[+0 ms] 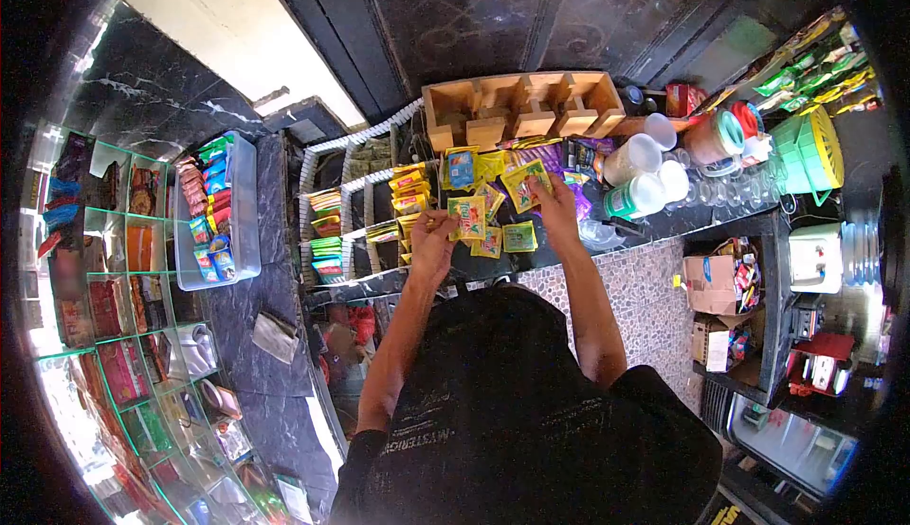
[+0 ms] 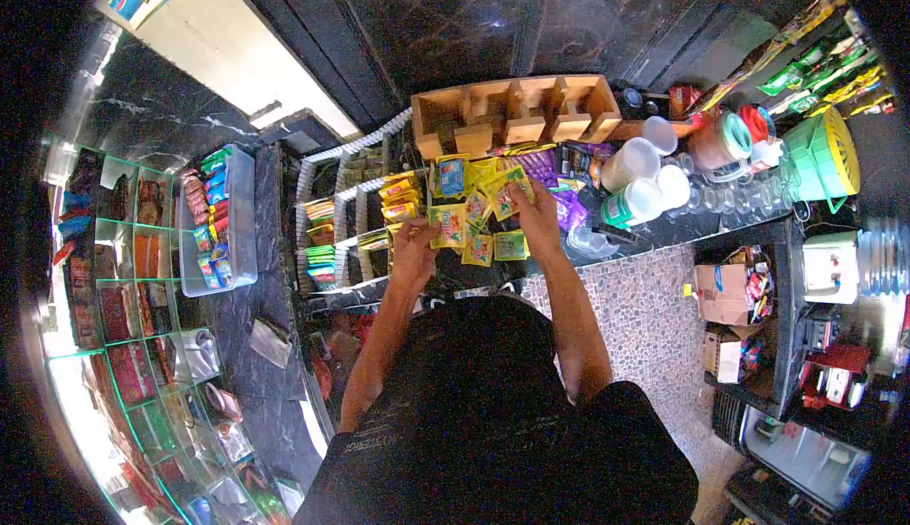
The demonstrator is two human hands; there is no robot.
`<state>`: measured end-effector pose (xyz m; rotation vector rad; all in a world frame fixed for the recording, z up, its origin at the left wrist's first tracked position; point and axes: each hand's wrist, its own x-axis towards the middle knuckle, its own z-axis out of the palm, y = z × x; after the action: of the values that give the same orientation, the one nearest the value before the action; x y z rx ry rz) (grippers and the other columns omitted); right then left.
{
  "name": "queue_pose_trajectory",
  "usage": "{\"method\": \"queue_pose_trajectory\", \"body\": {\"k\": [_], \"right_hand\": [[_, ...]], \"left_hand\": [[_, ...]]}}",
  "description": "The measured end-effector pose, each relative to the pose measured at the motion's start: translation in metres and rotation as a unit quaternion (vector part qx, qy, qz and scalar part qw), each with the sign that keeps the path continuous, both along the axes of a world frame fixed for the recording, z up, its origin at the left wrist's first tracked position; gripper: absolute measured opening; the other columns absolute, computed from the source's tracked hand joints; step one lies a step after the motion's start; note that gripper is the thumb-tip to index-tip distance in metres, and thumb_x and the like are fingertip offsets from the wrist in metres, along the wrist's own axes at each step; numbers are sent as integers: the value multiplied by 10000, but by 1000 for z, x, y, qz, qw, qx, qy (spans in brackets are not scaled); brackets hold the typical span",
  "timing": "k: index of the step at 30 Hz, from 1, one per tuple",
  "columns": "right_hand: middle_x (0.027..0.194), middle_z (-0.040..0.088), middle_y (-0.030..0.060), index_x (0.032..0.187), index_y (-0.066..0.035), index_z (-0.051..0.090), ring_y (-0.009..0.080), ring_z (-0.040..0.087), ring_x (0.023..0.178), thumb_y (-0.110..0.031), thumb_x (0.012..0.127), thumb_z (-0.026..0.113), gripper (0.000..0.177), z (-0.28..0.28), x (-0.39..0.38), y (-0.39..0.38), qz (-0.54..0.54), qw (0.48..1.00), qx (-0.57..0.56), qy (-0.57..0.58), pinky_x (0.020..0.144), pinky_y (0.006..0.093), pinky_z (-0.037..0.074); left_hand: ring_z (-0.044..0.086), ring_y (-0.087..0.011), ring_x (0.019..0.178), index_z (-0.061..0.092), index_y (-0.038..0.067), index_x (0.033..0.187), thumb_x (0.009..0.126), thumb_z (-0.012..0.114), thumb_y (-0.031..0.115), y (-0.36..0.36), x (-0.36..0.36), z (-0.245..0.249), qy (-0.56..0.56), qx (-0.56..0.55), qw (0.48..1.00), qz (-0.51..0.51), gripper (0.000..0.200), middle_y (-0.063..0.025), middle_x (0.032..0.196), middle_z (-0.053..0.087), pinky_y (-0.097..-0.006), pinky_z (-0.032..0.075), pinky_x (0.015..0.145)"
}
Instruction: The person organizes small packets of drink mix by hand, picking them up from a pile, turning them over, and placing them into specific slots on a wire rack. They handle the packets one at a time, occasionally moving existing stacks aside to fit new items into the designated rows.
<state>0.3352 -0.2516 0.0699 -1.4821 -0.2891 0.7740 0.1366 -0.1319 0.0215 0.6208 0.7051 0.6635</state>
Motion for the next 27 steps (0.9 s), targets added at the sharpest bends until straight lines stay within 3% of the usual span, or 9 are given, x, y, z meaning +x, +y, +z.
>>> {"method": "queue_pose_trajectory", "body": {"k": [4, 7, 10, 16, 21, 25, 27], "right_hand": [[961, 691, 25, 1147, -50, 611, 96, 640, 814, -181, 952, 679, 244, -11, -13, 1, 14, 998, -19, -64, 687, 254, 513], [1014, 689, 55, 1216, -41, 571, 109, 643, 863, -200, 919, 717, 367, -12, -22, -3, 62, 995, -16, -79, 700, 268, 523], [1014, 690, 65, 1190, -20, 595, 122, 648, 876, -183, 932, 687, 319, -14, -24, -7, 61, 997, -52, -3, 720, 280, 532], [1004, 695, 70, 1199, -5, 609, 169, 690, 904, -125, 954, 590, 274, -9, -21, -11, 44, 993, 36, 106, 785, 316, 587], [1034, 697, 101, 1195, 10, 600, 198, 700, 918, -130, 957, 601, 276, -9, -21, -8, 31, 986, 62, 152, 835, 367, 615], [1027, 699, 109, 1206, 4, 599, 179, 693, 912, -115, 941, 656, 296, 1, -26, -1, 47, 994, 34, 97, 804, 325, 596], [1035, 702, 104, 1239, 12, 586, 148, 680, 908, -96, 915, 710, 363, 11, -29, 2, 58, 998, 7, 2, 763, 275, 561]], "left_hand": [[688, -198, 896, 587, -36, 1130, 899, 590, -94, 1, -3, 12, 10, 13, 1000, -19, 239, -134, 1018, 666, -329, 597, 782], [686, -216, 961, 575, -62, 1162, 886, 583, -100, 1, 0, 20, -20, -11, 1000, -13, 279, -151, 1089, 658, -336, 590, 838], [677, -236, 1015, 587, -55, 1141, 897, 580, -75, 4, -2, 14, -24, -52, 998, 11, 245, -147, 1125, 654, -359, 581, 889], [660, -251, 1050, 529, 19, 1193, 903, 558, -69, 9, -4, 2, -29, -99, 993, 58, 304, -117, 1137, 638, -392, 577, 905], [632, -274, 1127, 503, 83, 1256, 950, 548, 55, 10, -8, 7, -96, -84, 991, 39, 310, -100, 1220, 617, -458, 551, 958], [614, -283, 1168, 511, 100, 1253, 958, 546, 109, 14, -9, 4, -87, -78, 993, 24, 297, -98, 1231, 618, -491, 524, 997], [614, -286, 1170, 518, 109, 1250, 949, 558, 107, 14, -12, 3, -131, -79, 988, 10, 303, -94, 1245, 618, -495, 515, 1009]]}}
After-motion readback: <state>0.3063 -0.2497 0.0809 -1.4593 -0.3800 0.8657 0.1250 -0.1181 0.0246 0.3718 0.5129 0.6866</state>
